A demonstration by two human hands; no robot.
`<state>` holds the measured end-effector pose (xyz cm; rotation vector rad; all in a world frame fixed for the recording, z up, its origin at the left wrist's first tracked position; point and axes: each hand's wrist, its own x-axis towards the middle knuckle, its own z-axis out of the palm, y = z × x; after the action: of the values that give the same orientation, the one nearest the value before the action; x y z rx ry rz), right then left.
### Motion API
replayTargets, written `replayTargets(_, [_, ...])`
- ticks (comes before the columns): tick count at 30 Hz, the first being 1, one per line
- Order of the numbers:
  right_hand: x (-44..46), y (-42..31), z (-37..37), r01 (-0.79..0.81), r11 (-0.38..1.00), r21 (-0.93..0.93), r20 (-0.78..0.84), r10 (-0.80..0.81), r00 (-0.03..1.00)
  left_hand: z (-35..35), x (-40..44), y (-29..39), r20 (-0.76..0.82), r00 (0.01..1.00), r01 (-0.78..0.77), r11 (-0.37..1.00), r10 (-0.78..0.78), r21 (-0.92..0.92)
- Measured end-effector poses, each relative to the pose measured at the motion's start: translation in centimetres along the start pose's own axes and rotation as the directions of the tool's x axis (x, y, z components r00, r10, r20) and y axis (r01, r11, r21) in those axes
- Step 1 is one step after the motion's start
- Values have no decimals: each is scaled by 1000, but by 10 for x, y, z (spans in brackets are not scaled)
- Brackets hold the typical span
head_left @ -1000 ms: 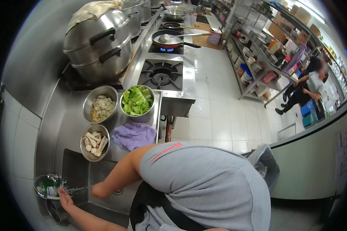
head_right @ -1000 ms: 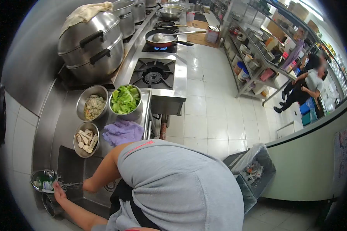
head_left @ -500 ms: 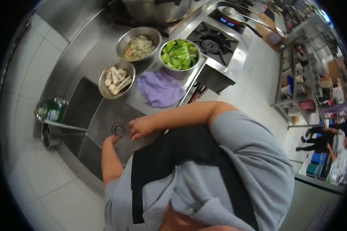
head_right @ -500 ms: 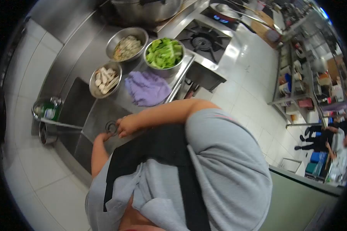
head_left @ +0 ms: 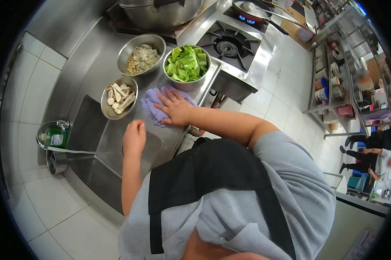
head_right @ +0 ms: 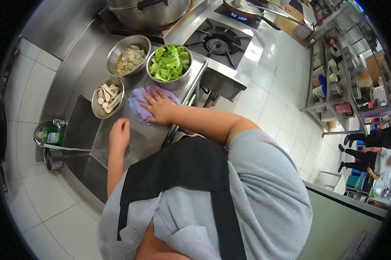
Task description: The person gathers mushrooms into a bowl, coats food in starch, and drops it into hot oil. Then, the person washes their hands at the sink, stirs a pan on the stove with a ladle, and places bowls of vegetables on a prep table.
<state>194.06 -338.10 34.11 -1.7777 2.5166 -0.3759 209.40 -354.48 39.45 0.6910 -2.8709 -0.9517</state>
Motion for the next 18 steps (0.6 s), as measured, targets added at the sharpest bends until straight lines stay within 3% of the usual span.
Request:
replayTargets(2, [-7,7,0,82,996,31,-38,-81,996,22,22,24,-81,985,-163,970,151,-180])
replayTargets(4, [-13,5,-13,179,979,94,226,-196,954,72,48,19,-101,976,-214,946,195,-243])
replayTargets(6, [-19,7,-9,225,968,107,161,-240,957,111,62,23,-115,989,-81,994,89,75])
replayTargets(7, [-21,7,-13,180,973,146,130,-200,971,118,56,32,-99,995,3,995,7,102])
replayTargets(10, [-26,2,-28,143,976,165,24,-149,989,117,55,32,-150,989,1,1000,-5,-30])
replayTargets(12, [-26,-3,-39,10,987,163,242,-50,969,109,60,29,-76,997,17,992,-27,-126])
replayTargets(14, [-28,4,-25,81,975,207,179,-119,977,94,67,41,-10,999,34,975,-37,-217])
replayTargets(16, [-28,5,-20,155,957,245,116,-187,975,83,76,65,-431,892,-161,987,133,-28])
replayTargets(17, [-26,4,-21,148,960,239,190,-196,962,83,90,71,-367,930,-147,925,9,-351])
replayTargets(18, [-26,4,-23,140,963,232,263,-200,944,79,94,84,-375,927,-143,926,2,-348])
